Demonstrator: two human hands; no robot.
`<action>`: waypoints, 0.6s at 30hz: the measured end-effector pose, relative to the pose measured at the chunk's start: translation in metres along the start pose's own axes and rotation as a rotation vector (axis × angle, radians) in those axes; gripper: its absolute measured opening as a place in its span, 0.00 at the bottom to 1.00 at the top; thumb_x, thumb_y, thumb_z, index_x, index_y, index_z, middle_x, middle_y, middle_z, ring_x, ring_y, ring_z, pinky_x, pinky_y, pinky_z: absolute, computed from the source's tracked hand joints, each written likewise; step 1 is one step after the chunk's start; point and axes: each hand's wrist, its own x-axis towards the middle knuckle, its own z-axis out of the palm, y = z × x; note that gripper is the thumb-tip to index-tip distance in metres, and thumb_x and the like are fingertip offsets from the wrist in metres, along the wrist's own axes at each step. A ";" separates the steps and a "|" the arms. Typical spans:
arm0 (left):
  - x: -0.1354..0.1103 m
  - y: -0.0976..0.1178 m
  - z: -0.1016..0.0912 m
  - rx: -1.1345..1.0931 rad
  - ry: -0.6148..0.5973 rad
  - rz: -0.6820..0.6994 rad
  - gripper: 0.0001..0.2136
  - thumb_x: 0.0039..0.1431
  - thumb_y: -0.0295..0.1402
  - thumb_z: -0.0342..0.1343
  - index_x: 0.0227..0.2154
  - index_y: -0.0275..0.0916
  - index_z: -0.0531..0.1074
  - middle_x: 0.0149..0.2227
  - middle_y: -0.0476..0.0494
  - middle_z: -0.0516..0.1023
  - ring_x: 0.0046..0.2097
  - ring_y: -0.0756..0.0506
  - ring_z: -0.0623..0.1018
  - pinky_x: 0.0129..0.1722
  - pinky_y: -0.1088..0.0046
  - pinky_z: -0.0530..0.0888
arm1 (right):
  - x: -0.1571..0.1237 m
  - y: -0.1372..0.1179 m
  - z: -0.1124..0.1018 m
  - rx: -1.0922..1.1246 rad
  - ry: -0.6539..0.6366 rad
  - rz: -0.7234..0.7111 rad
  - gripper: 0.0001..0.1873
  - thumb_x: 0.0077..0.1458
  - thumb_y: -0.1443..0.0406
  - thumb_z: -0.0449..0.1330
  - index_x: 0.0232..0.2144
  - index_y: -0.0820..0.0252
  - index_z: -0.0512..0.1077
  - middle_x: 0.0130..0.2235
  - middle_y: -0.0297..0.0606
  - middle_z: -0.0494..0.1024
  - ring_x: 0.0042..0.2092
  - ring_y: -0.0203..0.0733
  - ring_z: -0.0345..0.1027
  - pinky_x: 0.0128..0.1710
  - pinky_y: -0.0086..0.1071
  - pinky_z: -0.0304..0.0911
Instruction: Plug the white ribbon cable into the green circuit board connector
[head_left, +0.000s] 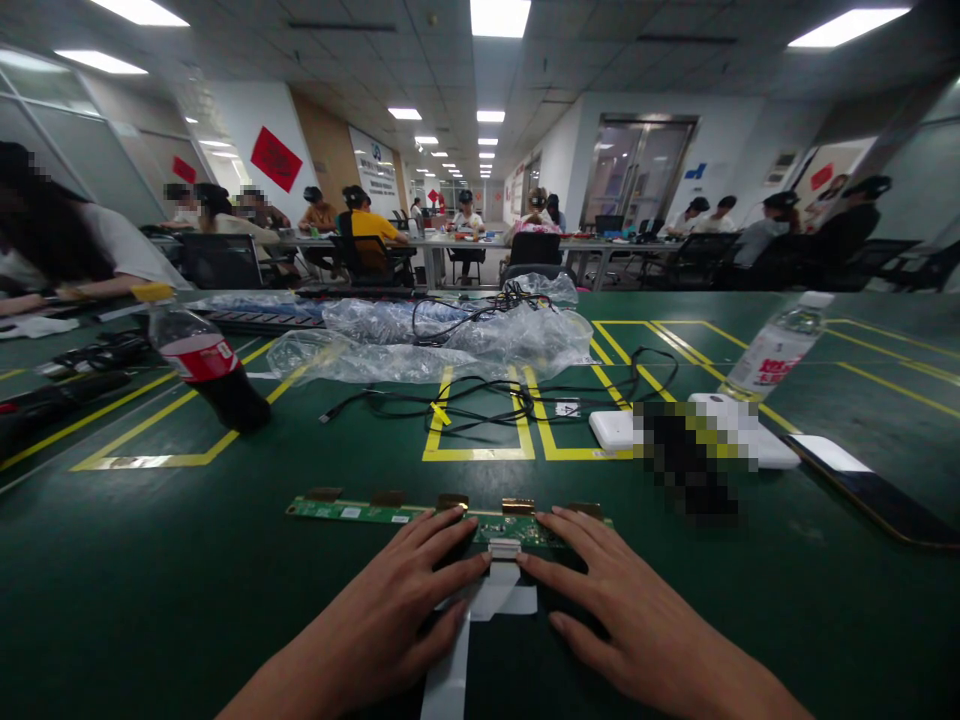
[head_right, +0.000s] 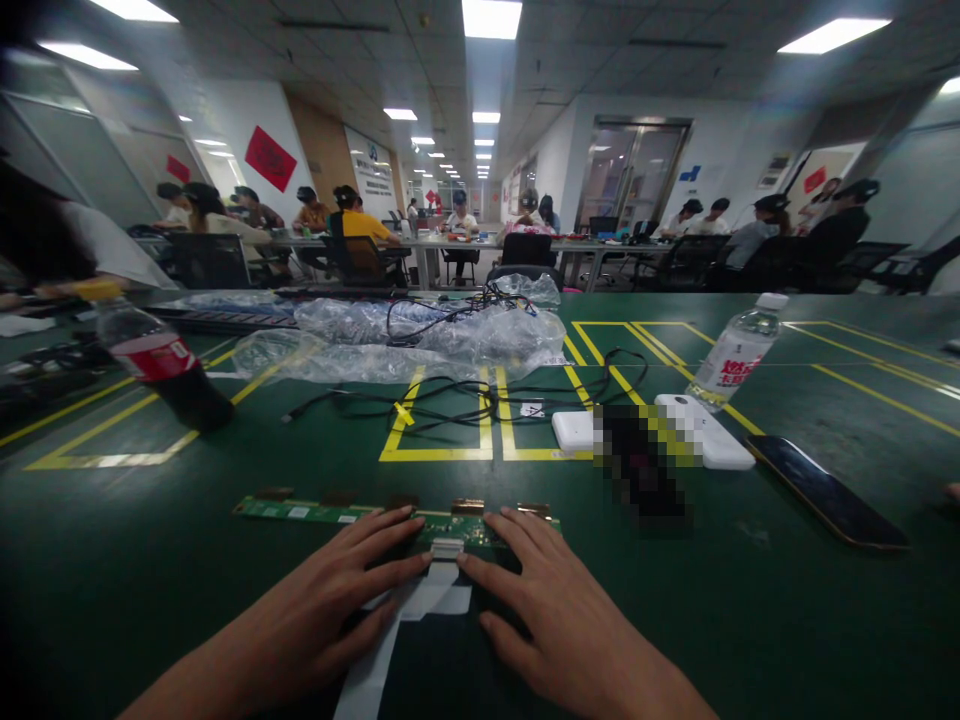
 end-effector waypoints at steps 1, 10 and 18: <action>0.000 0.000 0.000 0.002 -0.001 -0.002 0.25 0.67 0.31 0.51 0.66 0.56 0.61 0.69 0.46 0.60 0.70 0.34 0.59 0.62 0.37 0.65 | 0.000 0.000 0.000 0.005 0.004 -0.003 0.32 0.65 0.58 0.57 0.67 0.31 0.55 0.74 0.32 0.45 0.72 0.58 0.38 0.68 0.62 0.40; -0.002 0.001 0.003 0.017 0.018 -0.035 0.27 0.66 0.30 0.51 0.66 0.56 0.61 0.69 0.46 0.61 0.70 0.35 0.60 0.63 0.41 0.64 | 0.000 -0.002 -0.002 0.022 0.010 -0.009 0.32 0.64 0.58 0.58 0.67 0.31 0.57 0.74 0.32 0.46 0.72 0.59 0.38 0.68 0.62 0.40; 0.000 0.003 0.002 -0.019 0.034 -0.027 0.28 0.64 0.30 0.53 0.66 0.56 0.60 0.69 0.46 0.61 0.69 0.35 0.60 0.64 0.41 0.64 | 0.002 -0.007 -0.001 0.007 0.021 0.029 0.29 0.65 0.59 0.57 0.66 0.34 0.59 0.73 0.33 0.50 0.72 0.59 0.41 0.68 0.61 0.42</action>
